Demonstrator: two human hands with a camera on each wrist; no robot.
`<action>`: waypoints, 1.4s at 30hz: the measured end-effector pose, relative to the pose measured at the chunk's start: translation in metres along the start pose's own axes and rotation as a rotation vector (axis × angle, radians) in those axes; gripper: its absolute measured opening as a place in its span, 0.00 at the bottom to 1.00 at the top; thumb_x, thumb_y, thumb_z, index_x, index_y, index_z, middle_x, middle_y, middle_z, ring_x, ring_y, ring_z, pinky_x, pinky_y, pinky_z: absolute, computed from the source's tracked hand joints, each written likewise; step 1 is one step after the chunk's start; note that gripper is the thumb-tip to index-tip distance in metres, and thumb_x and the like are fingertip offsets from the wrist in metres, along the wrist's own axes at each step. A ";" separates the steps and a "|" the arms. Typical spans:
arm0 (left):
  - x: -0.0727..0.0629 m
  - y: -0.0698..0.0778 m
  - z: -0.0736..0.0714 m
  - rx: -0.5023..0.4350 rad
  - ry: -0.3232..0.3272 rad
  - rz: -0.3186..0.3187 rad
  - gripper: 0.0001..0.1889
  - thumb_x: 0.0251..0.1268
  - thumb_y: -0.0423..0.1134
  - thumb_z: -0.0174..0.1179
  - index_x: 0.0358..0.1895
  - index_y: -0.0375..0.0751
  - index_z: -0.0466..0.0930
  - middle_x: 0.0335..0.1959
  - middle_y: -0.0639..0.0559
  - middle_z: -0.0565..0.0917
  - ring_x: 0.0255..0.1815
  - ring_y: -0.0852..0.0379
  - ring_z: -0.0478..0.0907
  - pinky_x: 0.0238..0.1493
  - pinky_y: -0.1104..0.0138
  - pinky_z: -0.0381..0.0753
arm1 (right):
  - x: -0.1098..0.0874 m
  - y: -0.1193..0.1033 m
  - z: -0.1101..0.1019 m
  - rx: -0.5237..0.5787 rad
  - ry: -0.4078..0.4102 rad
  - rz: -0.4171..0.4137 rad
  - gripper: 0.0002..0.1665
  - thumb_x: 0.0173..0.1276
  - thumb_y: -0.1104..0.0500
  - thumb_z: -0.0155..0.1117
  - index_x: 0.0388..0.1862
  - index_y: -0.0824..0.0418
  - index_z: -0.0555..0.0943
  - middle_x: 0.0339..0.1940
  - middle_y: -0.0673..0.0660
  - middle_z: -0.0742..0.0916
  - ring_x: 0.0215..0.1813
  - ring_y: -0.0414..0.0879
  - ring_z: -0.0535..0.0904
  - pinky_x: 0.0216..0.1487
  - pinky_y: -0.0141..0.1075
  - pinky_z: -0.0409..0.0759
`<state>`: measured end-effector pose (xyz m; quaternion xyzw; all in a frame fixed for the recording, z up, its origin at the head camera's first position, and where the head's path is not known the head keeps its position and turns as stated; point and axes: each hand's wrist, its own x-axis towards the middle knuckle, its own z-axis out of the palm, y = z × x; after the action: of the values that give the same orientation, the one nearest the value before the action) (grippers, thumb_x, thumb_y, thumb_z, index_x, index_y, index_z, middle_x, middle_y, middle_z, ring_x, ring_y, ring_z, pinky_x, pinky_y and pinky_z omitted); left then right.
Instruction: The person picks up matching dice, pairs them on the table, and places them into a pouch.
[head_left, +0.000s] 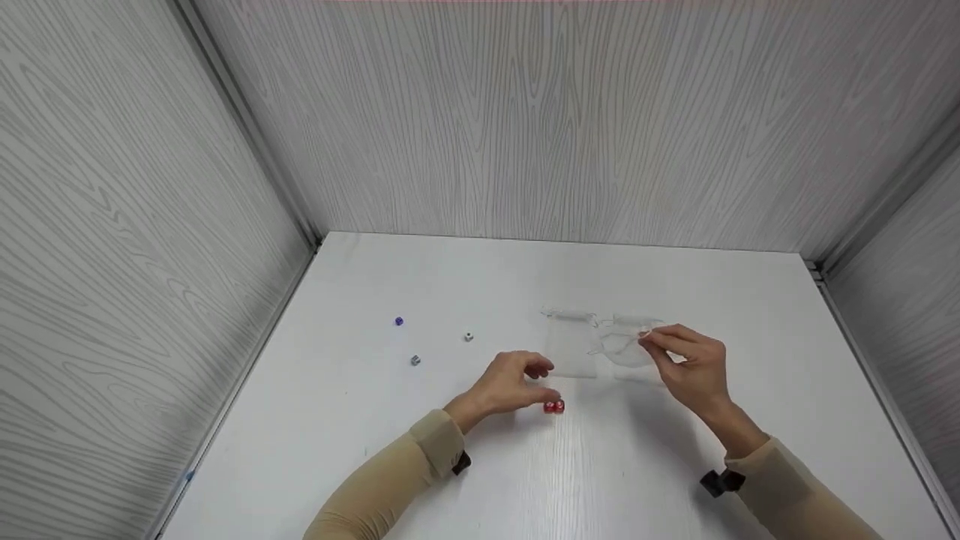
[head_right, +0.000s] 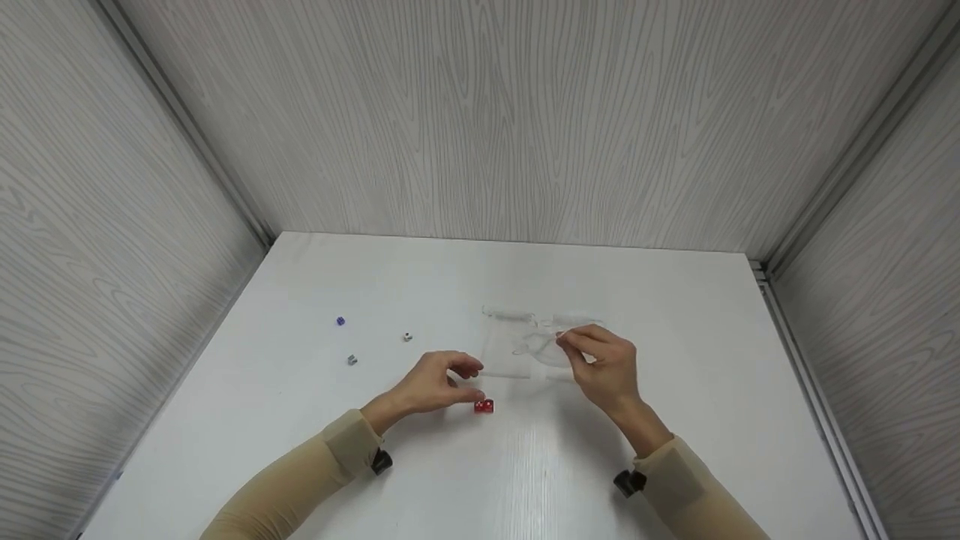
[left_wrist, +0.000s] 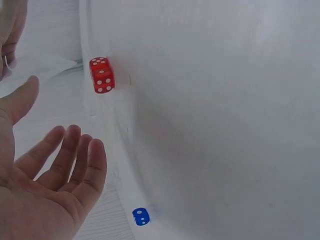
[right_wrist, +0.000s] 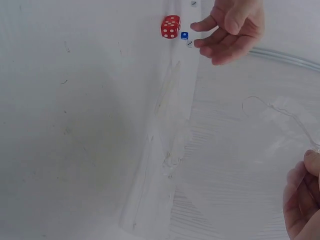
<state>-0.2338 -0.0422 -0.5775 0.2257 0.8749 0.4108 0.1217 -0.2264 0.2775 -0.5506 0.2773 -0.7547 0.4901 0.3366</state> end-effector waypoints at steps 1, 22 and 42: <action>0.000 -0.001 0.000 0.006 -0.006 -0.010 0.27 0.67 0.49 0.81 0.65 0.39 0.90 0.60 0.44 0.93 0.61 0.47 0.89 0.64 0.59 0.87 | 0.000 0.000 0.000 -0.003 -0.001 0.001 0.17 0.56 0.88 0.76 0.39 0.73 0.95 0.36 0.67 0.95 0.48 0.22 0.90 0.49 0.19 0.87; -0.004 -0.005 0.015 0.147 -0.079 -0.101 0.10 0.67 0.40 0.81 0.48 0.44 0.97 0.40 0.56 0.94 0.40 0.66 0.83 0.49 0.70 0.85 | -0.003 0.000 -0.001 -0.020 -0.016 0.005 0.17 0.56 0.87 0.77 0.39 0.72 0.95 0.36 0.67 0.95 0.48 0.22 0.90 0.48 0.19 0.87; 0.002 0.005 -0.006 0.146 -0.020 -0.035 0.09 0.70 0.41 0.79 0.48 0.43 0.97 0.42 0.52 0.96 0.38 0.66 0.80 0.48 0.70 0.82 | -0.005 0.006 -0.001 -0.036 -0.019 0.003 0.17 0.57 0.86 0.77 0.39 0.71 0.96 0.36 0.66 0.96 0.47 0.22 0.90 0.47 0.18 0.86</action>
<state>-0.2362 -0.0425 -0.5701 0.2228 0.9050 0.3416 0.1210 -0.2274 0.2814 -0.5574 0.2746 -0.7669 0.4744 0.3338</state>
